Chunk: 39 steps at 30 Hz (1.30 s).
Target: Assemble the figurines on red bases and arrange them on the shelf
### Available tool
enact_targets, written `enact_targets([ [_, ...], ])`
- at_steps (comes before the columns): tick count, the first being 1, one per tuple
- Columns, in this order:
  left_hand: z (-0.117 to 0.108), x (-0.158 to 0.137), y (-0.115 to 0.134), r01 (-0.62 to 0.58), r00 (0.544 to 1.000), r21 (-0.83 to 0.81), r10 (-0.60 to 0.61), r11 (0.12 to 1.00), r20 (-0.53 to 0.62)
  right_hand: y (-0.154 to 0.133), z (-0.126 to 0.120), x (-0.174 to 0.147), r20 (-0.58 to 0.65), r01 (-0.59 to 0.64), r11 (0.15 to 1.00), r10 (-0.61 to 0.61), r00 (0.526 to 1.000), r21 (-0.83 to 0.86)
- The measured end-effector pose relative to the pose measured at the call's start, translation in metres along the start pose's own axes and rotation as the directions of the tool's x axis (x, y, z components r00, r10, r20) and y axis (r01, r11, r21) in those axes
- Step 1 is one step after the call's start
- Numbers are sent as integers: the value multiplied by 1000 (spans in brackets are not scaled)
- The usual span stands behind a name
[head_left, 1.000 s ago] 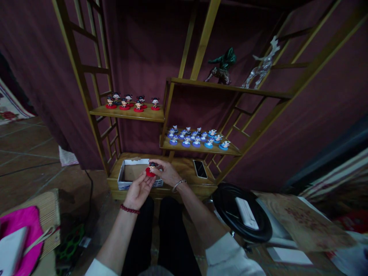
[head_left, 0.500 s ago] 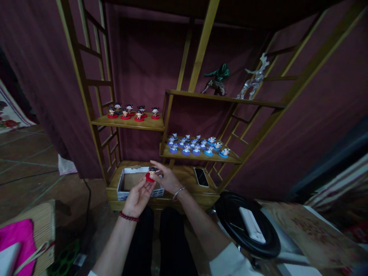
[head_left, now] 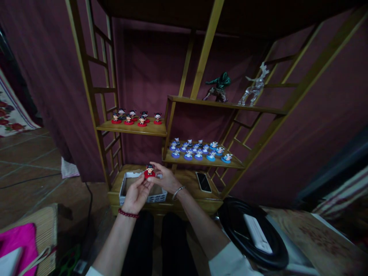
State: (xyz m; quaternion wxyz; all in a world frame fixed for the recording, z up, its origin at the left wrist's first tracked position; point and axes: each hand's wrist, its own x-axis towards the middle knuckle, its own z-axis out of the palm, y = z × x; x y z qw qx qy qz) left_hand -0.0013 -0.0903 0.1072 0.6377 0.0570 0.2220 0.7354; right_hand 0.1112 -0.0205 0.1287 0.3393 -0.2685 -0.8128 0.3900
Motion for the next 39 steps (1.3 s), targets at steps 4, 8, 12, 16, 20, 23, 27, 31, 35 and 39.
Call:
enact_targets([
  [4,2,1,2,-9,1000,-17,9,1000,8,-2,2,4,-1,1,999,-1,1000,50],
  [8,2,0,2,-12,1000,-29,12,1000,8,1,4,3,-8,-8,999,8,1000,47],
  [12,3,0,3,-20,1000,-18,20,1000,6,2,5,3,-15,18,997,-17,1000,71],
  [16,4,-1,4,-28,1000,19,29,999,-8,0,6,3,-22,35,995,-33,999,94],
  [20,3,-3,6,-59,998,91,58,994,21,1,7,4,-20,30,997,-29,999,72],
  [23,2,-2,7,-98,995,152,94,984,31,5,8,3,-34,24,998,-23,999,52],
  [27,3,0,9,-149,988,225,155,963,-6,6,8,3,-58,8,1000,-7,998,16],
  [31,8,0,10,-200,973,297,224,934,-48,3,7,3,-79,-15,1000,14,997,-4],
  [35,11,-1,10,-248,958,359,283,900,-48,0,8,3,-96,-17,1000,17,995,-2],
  [39,15,-4,11,-291,950,397,312,871,12,-4,7,6,-124,-9,1000,10,992,8],
])
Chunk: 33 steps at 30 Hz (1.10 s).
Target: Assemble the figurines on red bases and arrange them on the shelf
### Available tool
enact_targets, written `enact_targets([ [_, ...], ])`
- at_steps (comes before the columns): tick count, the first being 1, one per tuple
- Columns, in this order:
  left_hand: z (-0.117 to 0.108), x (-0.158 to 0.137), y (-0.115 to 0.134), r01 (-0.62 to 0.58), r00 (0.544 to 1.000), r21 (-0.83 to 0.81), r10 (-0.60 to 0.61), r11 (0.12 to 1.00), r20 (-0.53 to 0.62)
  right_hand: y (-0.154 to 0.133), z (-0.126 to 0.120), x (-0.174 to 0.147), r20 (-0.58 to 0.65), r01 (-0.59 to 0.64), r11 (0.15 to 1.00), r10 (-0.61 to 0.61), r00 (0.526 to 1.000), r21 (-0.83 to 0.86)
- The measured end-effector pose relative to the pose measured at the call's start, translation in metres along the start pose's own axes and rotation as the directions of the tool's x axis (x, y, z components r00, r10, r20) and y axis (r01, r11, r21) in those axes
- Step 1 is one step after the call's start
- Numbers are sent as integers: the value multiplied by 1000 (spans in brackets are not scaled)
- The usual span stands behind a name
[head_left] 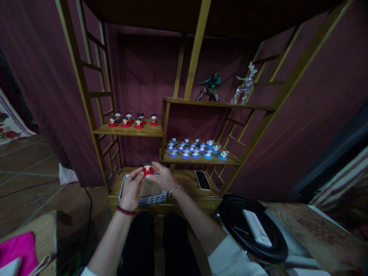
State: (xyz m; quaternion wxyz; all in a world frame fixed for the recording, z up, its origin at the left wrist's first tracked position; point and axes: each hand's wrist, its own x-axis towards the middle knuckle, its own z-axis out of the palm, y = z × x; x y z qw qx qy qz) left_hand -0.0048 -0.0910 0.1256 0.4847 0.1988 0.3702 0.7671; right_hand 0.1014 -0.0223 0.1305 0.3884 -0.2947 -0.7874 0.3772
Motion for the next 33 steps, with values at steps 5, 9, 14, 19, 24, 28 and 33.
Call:
enact_targets([
  [5,8,-5,8,-50,999,45,49,998,20,-11,-4,5,-38,-8,1000,9,999,30],
  [9,13,-6,13,-75,997,66,75,995,8,-22,-6,5,-47,-19,998,22,999,64],
  [14,16,-7,14,-87,996,66,85,994,30,-26,-5,4,-31,-38,989,43,999,141],
  [19,19,-5,16,-106,994,53,104,993,33,-27,-6,6,-21,-40,971,46,999,235],
  [24,24,1,21,-153,988,62,150,986,43,-34,-6,13,-41,-15,954,29,999,300],
  [28,27,5,28,-190,981,75,186,979,50,-39,-5,21,-78,-9,945,37,996,326],
  [33,33,9,37,-258,966,98,256,961,34,-49,-6,29,-129,13,959,24,991,281],
])
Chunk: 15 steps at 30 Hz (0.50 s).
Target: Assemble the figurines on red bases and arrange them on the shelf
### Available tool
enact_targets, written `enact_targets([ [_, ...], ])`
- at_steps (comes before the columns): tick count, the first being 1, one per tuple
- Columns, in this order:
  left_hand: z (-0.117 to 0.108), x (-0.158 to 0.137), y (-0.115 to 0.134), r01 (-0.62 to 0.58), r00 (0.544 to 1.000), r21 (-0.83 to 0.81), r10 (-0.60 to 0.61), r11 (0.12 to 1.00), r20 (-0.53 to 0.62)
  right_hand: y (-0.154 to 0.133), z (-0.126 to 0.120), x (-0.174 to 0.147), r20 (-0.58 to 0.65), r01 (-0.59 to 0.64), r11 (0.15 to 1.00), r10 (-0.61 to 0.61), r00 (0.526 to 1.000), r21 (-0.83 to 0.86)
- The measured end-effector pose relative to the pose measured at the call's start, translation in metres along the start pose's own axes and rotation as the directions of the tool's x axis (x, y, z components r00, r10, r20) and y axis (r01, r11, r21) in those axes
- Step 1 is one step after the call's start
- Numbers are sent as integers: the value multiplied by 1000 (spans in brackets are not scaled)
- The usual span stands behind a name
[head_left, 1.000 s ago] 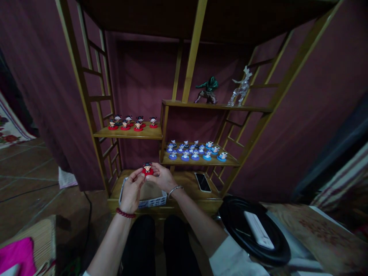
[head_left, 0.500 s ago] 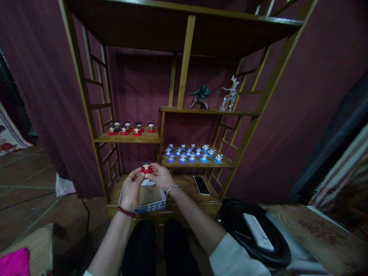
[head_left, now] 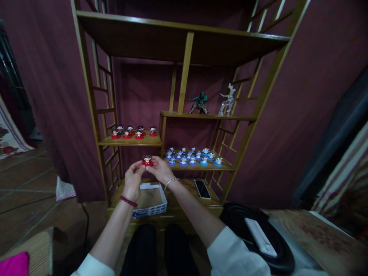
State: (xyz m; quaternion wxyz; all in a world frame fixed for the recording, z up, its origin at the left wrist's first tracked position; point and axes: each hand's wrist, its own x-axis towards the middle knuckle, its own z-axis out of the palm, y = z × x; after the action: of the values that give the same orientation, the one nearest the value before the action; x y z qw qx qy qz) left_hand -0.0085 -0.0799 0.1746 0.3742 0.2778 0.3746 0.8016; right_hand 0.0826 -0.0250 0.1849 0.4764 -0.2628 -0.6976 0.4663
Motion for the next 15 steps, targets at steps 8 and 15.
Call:
enact_targets([
  [8,12,8,14,-88,996,131,89,987,-3,-10,-3,16,-46,56,988,-64,997,-147],
  [15,20,16,21,-143,990,195,141,970,28,-11,-12,34,-43,104,939,-125,991,-328],
])
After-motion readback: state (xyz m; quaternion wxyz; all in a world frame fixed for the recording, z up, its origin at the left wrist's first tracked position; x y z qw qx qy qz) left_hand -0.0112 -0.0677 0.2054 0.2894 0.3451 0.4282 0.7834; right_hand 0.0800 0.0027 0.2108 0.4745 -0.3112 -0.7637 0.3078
